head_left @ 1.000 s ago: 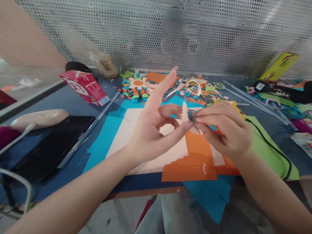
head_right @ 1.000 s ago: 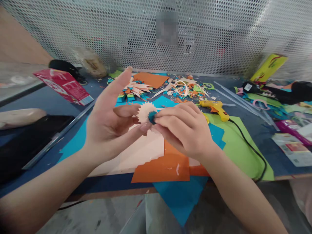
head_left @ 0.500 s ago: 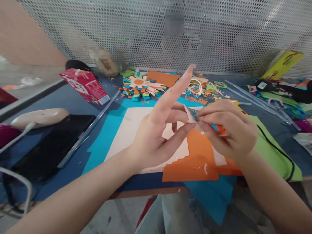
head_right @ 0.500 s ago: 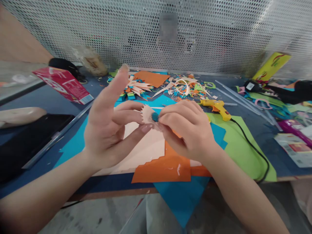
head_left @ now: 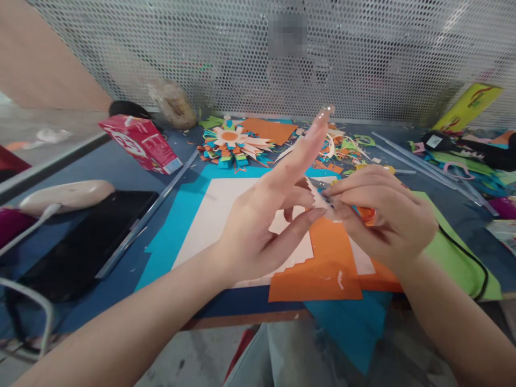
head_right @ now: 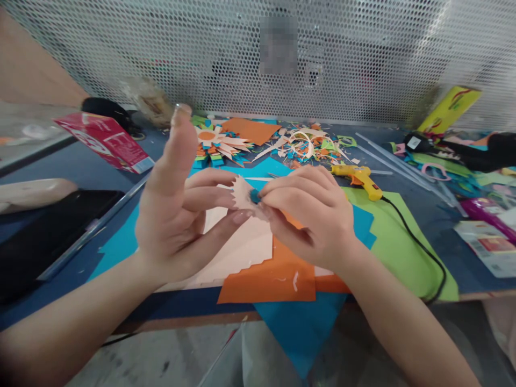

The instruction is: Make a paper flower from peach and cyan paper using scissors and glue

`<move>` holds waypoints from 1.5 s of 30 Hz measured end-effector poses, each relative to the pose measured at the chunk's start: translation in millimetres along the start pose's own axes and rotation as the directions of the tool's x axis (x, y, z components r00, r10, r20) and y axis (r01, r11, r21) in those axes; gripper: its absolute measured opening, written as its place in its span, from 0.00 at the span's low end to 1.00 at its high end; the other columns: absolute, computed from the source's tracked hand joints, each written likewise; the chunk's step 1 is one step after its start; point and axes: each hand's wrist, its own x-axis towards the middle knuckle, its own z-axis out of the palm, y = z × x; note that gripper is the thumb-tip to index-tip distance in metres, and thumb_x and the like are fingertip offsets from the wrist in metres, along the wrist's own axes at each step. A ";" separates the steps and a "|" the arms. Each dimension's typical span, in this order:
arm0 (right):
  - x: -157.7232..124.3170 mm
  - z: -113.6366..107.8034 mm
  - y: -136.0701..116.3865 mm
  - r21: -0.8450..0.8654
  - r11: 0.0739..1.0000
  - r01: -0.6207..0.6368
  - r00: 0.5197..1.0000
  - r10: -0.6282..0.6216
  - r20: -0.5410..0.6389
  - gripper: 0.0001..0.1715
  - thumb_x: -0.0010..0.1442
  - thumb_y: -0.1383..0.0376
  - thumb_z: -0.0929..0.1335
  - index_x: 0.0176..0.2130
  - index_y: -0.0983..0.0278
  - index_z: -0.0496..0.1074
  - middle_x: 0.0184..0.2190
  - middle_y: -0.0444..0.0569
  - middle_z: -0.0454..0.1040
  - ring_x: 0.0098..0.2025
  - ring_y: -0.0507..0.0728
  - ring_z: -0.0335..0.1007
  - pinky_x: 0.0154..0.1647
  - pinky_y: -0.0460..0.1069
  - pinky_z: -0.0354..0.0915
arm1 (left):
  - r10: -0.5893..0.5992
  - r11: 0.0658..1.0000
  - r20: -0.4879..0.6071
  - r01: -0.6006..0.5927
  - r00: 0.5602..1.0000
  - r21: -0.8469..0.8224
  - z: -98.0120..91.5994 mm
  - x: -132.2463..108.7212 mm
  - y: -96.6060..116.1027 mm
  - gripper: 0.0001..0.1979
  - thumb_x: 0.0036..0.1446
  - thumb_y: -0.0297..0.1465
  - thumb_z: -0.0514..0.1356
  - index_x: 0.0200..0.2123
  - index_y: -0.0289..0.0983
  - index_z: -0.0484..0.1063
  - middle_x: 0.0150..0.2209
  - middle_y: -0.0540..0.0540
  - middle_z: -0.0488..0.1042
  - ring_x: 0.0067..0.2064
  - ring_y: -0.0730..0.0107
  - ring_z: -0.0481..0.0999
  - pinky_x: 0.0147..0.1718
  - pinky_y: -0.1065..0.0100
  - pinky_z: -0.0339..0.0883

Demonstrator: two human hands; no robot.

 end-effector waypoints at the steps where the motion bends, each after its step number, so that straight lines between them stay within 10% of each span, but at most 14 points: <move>1: -0.3 0.3 -0.1 0.027 1.000 -0.010 1.000 0.010 -0.007 0.06 0.54 0.71 0.65 0.30 0.59 0.67 0.28 0.43 0.75 0.31 0.52 0.71 0.33 0.50 0.66 | -0.003 1.000 -0.001 0.003 1.000 -0.024 0.6 0.2 -0.4 0.38 0.50 0.22 0.60 0.60 0.48 0.48 0.66 0.51 0.37 0.58 0.60 0.61 0.46 0.62 0.69; 6: -2.5 -0.7 4.3 0.294 0.922 -0.252 0.961 0.275 -0.037 0.10 0.60 0.66 0.60 0.37 0.59 0.70 0.40 0.46 0.74 0.41 0.55 0.69 0.41 0.53 0.65 | -0.141 0.959 0.084 0.157 0.986 -0.235 -1.6 6.3 -3.5 0.29 0.56 0.27 0.55 0.59 0.49 0.50 0.47 0.48 0.70 0.42 0.69 0.73 0.38 0.64 0.71; 9: -1.6 -1.2 10.0 0.354 0.811 -0.466 0.885 0.437 0.163 0.20 0.56 0.63 0.64 0.50 0.57 0.63 0.53 0.48 0.64 0.49 0.56 0.64 0.43 0.53 0.64 | -0.213 0.922 0.216 0.269 0.953 -0.280 -4.7 9.7 -9.6 0.28 0.57 0.31 0.54 0.59 0.45 0.49 0.32 0.50 0.72 0.38 0.68 0.73 0.34 0.66 0.71; 15: -1.9 10.3 18.4 0.229 0.743 -0.628 0.762 0.530 0.372 0.08 0.49 0.64 0.69 0.28 0.64 0.64 0.23 0.40 0.64 0.26 0.49 0.61 0.28 0.46 0.60 | -0.238 0.958 0.332 0.278 0.913 -0.078 -4.5 9.7 -31.3 0.25 0.58 0.29 0.53 0.58 0.40 0.50 0.37 0.46 0.71 0.32 0.76 0.70 0.29 0.73 0.65; 21: -8.6 22.7 27.9 0.249 0.659 -0.710 0.698 0.609 0.377 0.08 0.49 0.64 0.66 0.27 0.63 0.61 0.21 0.39 0.59 0.22 0.47 0.55 0.23 0.44 0.56 | -0.292 0.950 0.152 0.267 0.944 0.161 -3.8 12.1 -35.6 0.30 0.54 0.28 0.56 0.59 0.40 0.50 0.38 0.46 0.72 0.37 0.72 0.70 0.32 0.72 0.65; 28: -13.5 27.7 29.9 0.295 0.608 -0.737 0.676 0.677 0.292 0.10 0.48 0.62 0.66 0.32 0.62 0.62 0.22 0.40 0.63 0.23 0.50 0.61 0.23 0.45 0.58 | -0.310 0.943 0.182 0.278 0.933 0.182 3.1 9.7 -26.9 0.29 0.54 0.26 0.56 0.58 0.41 0.53 0.35 0.50 0.76 0.37 0.72 0.72 0.35 0.72 0.66; 38: -13.8 33.9 23.5 -0.058 0.745 -0.664 0.720 0.659 0.218 0.13 0.48 0.63 0.63 0.20 0.62 0.53 0.17 0.39 0.53 0.20 0.47 0.47 0.22 0.44 0.48 | -0.434 0.887 0.185 0.382 0.882 0.260 11.4 9.7 -25.5 0.30 0.53 0.26 0.55 0.60 0.39 0.51 0.36 0.49 0.77 0.44 0.68 0.72 0.40 0.68 0.66; 45: -10.4 33.8 19.2 -0.123 0.802 -0.585 0.777 0.597 0.201 0.11 0.50 0.64 0.61 0.21 0.62 0.54 0.18 0.40 0.56 0.22 0.48 0.51 0.24 0.43 0.51 | -0.495 0.867 0.170 0.473 0.852 0.155 12.0 11.9 -26.7 0.33 0.50 0.25 0.56 0.60 0.38 0.51 0.34 0.49 0.77 0.32 0.73 0.74 0.33 0.72 0.66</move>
